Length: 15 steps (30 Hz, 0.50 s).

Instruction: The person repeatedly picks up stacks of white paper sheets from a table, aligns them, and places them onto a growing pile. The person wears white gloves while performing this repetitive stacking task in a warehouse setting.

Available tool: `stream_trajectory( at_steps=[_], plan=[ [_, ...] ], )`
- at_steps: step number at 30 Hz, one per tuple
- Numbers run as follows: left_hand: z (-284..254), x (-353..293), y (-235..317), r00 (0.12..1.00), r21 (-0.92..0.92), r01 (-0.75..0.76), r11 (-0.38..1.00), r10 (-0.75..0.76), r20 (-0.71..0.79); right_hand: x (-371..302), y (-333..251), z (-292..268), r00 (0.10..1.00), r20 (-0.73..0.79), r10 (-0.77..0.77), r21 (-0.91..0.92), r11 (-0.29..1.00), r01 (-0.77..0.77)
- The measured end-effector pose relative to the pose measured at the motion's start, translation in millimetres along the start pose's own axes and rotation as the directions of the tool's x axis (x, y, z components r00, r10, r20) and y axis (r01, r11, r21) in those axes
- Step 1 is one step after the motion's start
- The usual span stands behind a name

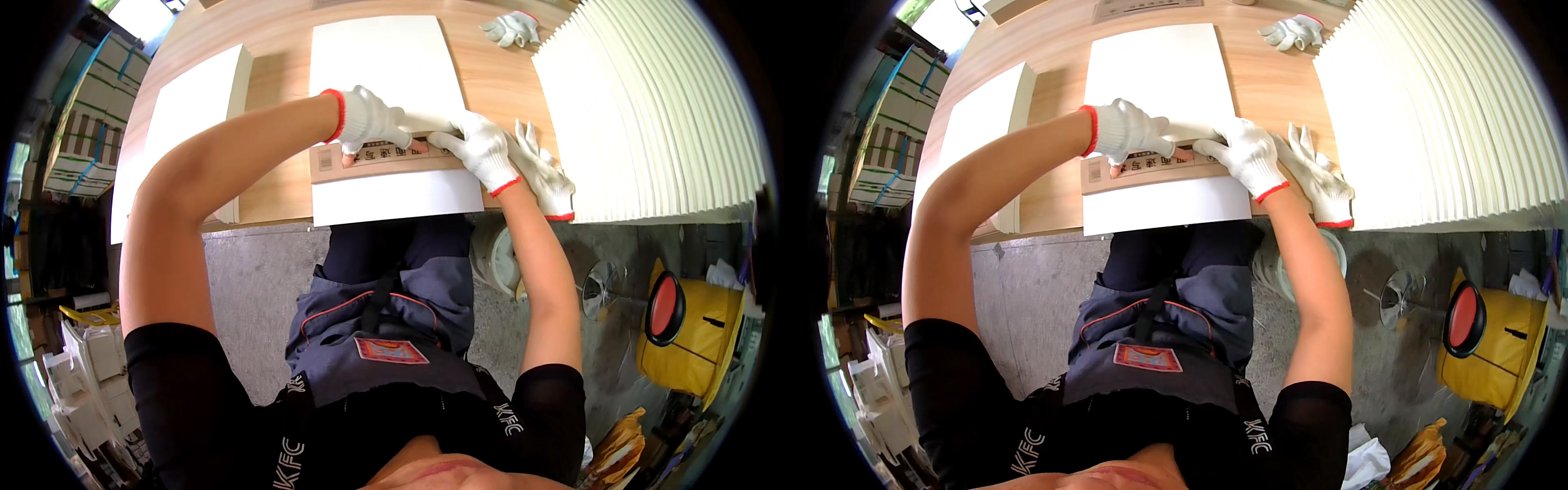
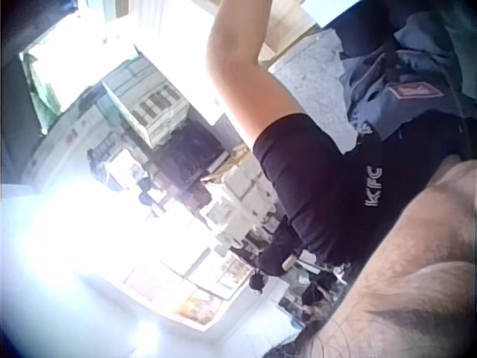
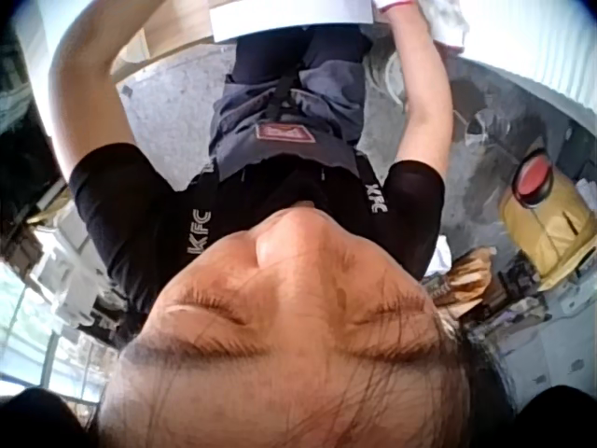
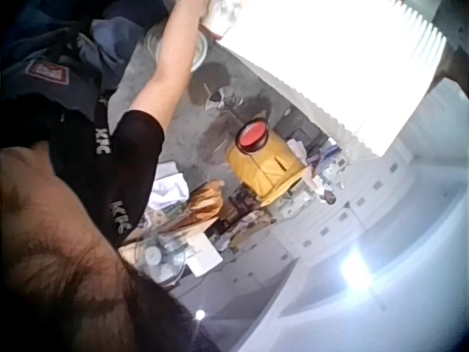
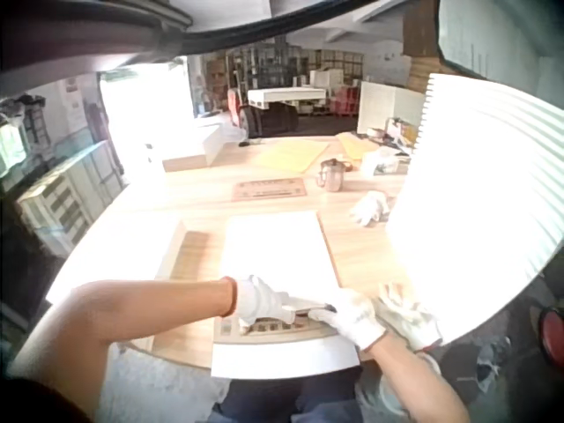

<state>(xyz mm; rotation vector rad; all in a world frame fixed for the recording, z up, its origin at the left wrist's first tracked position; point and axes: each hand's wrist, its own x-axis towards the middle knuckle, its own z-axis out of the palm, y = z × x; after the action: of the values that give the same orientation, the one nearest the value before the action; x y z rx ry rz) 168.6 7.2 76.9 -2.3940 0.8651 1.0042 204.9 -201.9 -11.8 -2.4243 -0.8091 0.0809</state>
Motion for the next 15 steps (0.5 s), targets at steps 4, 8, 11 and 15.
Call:
stream_trajectory(
  at_steps=[4,8,11,15],
  plan=[
    [-1,6,-4,0.999,-0.058,0.007,0.998,-0.005,0.036,-21,5,-17,0.943,-0.286,-0.169,-0.345,0.937,0.063],
    [-2,5,-4,0.998,-0.055,0.018,0.998,-0.015,0.068,-65,65,-41,0.981,-0.147,-0.129,-0.698,0.716,-0.01],
    [1,16,-9,0.999,-0.023,-0.005,1.0,0.006,0.049,-68,44,-39,0.884,-0.177,-0.434,-0.388,0.856,0.343],
    [5,16,-17,0.997,0.016,-0.069,0.998,0.069,-0.02,-30,-31,-12,0.885,0.121,-0.449,-0.509,0.738,0.444]
  ],
)
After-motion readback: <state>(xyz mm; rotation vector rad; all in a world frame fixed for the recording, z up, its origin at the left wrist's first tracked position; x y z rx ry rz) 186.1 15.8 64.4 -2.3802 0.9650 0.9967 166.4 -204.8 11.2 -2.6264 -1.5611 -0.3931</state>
